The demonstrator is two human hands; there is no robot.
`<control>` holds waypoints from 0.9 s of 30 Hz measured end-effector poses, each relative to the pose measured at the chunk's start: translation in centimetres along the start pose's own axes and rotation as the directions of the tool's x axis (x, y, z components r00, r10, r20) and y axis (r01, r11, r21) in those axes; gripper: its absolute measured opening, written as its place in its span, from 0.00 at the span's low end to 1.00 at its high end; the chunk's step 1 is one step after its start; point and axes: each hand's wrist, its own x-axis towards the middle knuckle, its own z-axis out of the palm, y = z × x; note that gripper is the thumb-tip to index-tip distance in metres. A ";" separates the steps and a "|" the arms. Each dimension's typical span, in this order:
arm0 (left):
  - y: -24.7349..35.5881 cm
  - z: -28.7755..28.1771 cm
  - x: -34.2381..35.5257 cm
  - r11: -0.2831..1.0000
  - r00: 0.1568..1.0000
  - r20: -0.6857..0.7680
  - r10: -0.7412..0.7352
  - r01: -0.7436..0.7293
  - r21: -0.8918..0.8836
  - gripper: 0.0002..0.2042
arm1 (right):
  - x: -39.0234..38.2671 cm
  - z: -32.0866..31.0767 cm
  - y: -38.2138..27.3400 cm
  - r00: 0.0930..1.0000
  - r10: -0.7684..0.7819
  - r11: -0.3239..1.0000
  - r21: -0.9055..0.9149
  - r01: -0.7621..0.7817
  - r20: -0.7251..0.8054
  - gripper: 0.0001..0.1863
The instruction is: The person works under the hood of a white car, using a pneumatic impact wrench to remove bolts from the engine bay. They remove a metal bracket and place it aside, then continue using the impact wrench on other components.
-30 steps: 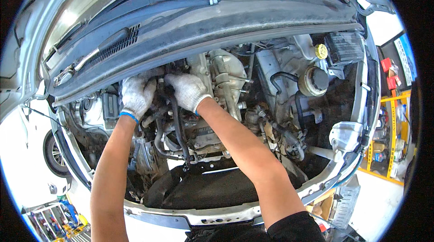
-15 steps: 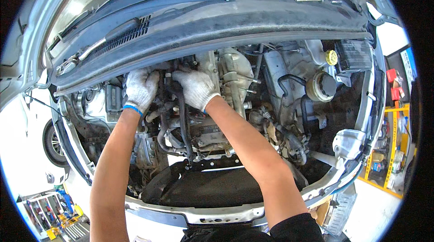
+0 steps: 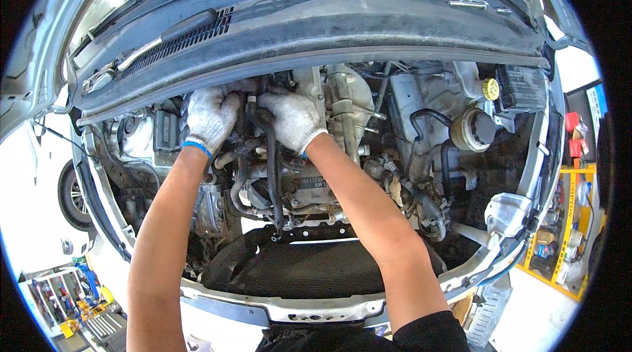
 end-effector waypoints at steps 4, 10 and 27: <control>-1.1 0.3 -0.2 0.989 0.996 0.049 -0.079 0.072 0.129 0.13 | -0.2 0.3 -0.2 0.997 -0.052 0.998 0.033 0.055 -0.060 0.19; -0.7 0.5 0.0 0.997 0.998 0.062 -0.014 0.019 -0.070 0.12 | -0.2 -0.1 -0.1 0.998 0.030 1.000 0.006 -0.031 0.059 0.19; -3.2 1.4 0.0 0.984 0.973 0.143 -0.179 0.179 0.013 0.16 | -36.8 -24.0 -0.3 0.543 0.311 0.475 -0.367 -0.800 -0.780 0.33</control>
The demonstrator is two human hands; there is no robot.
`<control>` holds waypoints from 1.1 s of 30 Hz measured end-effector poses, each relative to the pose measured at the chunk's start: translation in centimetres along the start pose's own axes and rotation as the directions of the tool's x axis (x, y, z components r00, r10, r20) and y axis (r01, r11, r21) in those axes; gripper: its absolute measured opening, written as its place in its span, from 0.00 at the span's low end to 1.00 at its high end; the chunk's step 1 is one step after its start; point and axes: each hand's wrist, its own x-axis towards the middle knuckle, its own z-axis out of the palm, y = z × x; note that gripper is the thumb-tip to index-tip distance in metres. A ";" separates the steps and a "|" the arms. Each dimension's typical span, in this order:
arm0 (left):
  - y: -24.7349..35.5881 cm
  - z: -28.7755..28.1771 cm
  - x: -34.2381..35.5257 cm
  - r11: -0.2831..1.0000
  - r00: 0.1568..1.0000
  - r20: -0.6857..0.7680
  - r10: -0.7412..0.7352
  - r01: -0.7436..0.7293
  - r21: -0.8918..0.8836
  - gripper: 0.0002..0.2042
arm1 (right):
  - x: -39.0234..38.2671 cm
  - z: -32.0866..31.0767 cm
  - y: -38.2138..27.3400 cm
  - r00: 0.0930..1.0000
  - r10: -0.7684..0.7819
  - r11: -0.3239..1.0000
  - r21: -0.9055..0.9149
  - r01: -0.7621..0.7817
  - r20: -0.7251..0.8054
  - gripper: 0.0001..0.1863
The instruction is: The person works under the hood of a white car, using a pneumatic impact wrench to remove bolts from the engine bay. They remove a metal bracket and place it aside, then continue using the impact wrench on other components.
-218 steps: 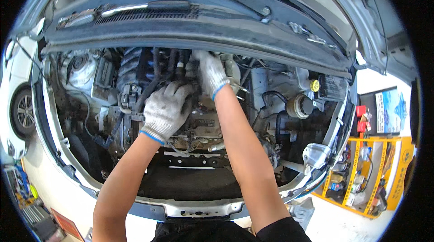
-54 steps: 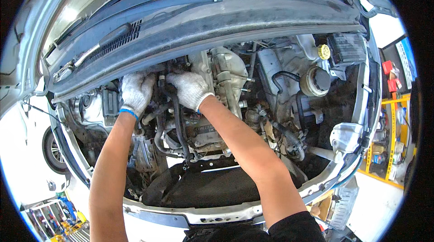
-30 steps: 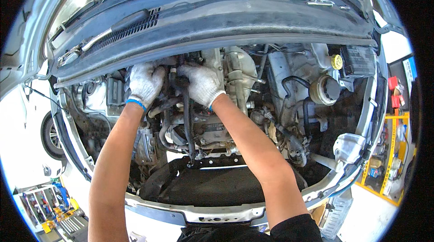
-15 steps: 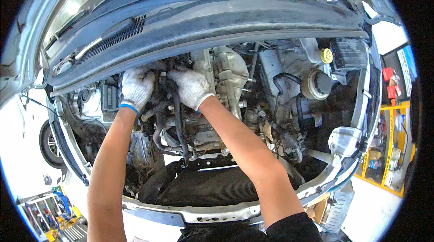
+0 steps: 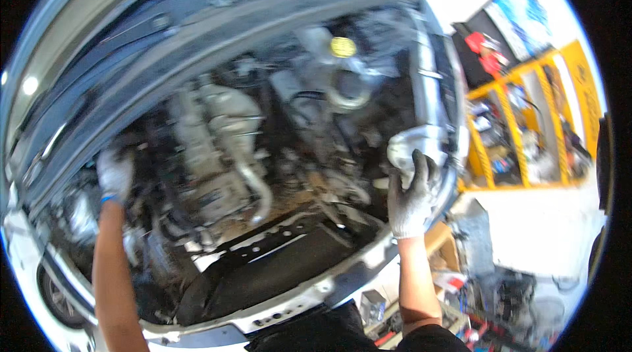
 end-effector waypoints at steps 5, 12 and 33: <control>-4.5 1.0 1.0 0.963 0.973 -0.024 0.228 -0.229 -0.141 0.12 | -1.7 -0.2 7.1 0.952 0.299 0.951 -0.099 -0.291 0.069 0.37; -2.3 0.5 0.9 0.957 0.967 0.040 0.252 -0.243 -0.158 0.11 | 8.0 -1.5 10.2 0.970 0.218 0.971 -0.078 -0.226 -0.103 0.40; 1.6 -1.4 -0.2 0.925 0.934 0.169 0.315 -0.342 0.165 0.13 | 3.8 5.0 -22.6 0.313 -0.470 0.850 0.519 -0.090 0.825 0.58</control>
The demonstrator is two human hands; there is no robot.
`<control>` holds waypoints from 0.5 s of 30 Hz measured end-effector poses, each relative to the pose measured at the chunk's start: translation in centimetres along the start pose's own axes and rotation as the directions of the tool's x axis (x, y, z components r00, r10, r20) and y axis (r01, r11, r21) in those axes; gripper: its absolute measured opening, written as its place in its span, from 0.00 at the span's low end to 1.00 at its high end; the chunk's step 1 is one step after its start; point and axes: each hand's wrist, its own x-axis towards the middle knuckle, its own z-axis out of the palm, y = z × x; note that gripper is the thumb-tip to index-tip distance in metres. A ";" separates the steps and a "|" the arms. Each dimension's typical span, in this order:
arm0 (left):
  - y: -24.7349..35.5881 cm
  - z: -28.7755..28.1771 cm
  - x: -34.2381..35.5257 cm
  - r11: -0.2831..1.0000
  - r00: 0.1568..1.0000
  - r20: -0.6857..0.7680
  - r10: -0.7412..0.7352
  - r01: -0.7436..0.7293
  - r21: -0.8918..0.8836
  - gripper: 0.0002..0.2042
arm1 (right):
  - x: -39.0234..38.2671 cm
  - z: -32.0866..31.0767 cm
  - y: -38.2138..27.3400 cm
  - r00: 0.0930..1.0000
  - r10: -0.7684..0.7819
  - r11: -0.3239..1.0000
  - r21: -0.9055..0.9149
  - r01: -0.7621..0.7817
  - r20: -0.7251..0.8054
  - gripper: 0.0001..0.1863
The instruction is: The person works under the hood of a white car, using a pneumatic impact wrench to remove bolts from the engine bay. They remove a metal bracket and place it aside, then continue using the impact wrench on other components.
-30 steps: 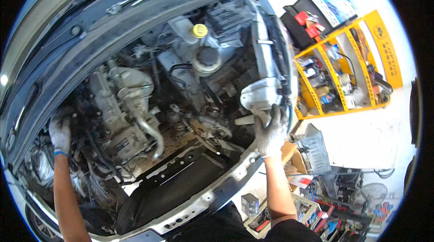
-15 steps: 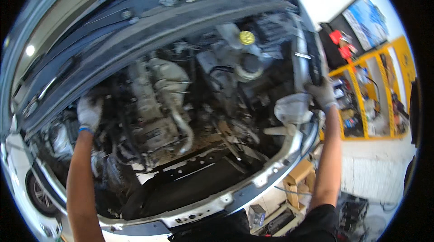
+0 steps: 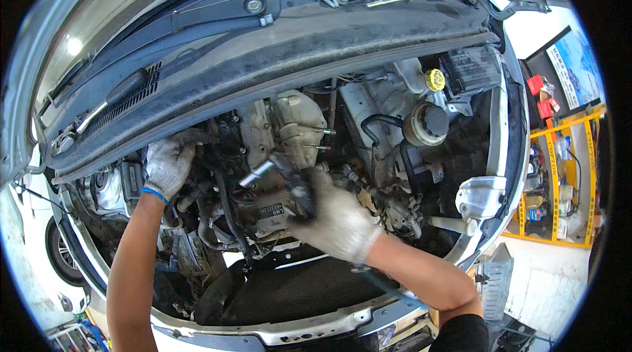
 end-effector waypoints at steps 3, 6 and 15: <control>1.2 -0.5 0.2 0.998 0.999 -0.034 -0.039 0.037 -0.058 0.13 | 4.8 2.4 -3.6 0.997 0.082 0.995 0.056 -0.082 0.004 0.49; 1.3 -0.8 -0.2 0.998 0.998 -0.036 -0.050 0.048 -0.051 0.13 | 7.0 4.0 -5.3 0.991 0.043 0.993 0.119 -0.028 -0.127 0.46; 0.7 0.5 0.1 0.998 0.987 -0.150 -0.055 0.054 -0.012 0.14 | 8.6 5.2 -8.4 0.992 0.113 0.987 -0.106 -0.119 -0.062 0.45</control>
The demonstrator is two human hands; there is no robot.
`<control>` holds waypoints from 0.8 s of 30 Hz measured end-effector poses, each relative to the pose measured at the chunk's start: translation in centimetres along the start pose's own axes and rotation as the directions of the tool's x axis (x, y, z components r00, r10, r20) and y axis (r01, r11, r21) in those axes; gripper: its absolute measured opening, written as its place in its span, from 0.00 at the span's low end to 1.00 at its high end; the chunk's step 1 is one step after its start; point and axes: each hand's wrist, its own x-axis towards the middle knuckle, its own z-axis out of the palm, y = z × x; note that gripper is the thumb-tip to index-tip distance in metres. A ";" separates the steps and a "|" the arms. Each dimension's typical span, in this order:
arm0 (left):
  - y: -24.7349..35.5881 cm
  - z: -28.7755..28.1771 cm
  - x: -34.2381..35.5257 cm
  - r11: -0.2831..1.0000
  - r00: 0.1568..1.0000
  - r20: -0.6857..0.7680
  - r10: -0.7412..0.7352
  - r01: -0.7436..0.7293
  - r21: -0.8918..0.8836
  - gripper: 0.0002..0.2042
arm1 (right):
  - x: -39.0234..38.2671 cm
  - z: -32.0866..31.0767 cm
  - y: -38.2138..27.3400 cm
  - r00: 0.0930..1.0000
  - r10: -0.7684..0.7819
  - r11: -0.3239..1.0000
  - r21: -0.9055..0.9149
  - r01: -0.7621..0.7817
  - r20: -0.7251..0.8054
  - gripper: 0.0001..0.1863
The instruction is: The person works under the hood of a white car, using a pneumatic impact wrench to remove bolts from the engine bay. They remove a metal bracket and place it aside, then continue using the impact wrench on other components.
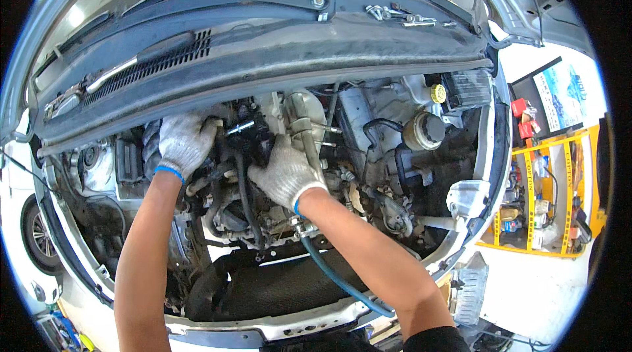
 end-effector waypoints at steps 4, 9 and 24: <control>0.9 -0.8 0.3 0.999 0.993 0.115 -0.015 0.012 0.031 0.14 | -0.7 -1.9 -3.7 0.984 0.041 0.960 -0.281 0.010 0.176 0.33; -1.7 1.4 0.6 0.985 0.996 -0.031 0.081 -0.075 0.154 0.20 | 0.4 -1.8 -7.2 0.975 0.157 0.936 -0.338 -0.095 0.160 0.28; 1.0 -1.4 0.5 0.983 0.998 0.063 -0.026 0.037 -0.181 0.17 | 4.2 1.5 -4.2 0.995 -0.025 0.626 -0.778 -0.062 -0.099 0.20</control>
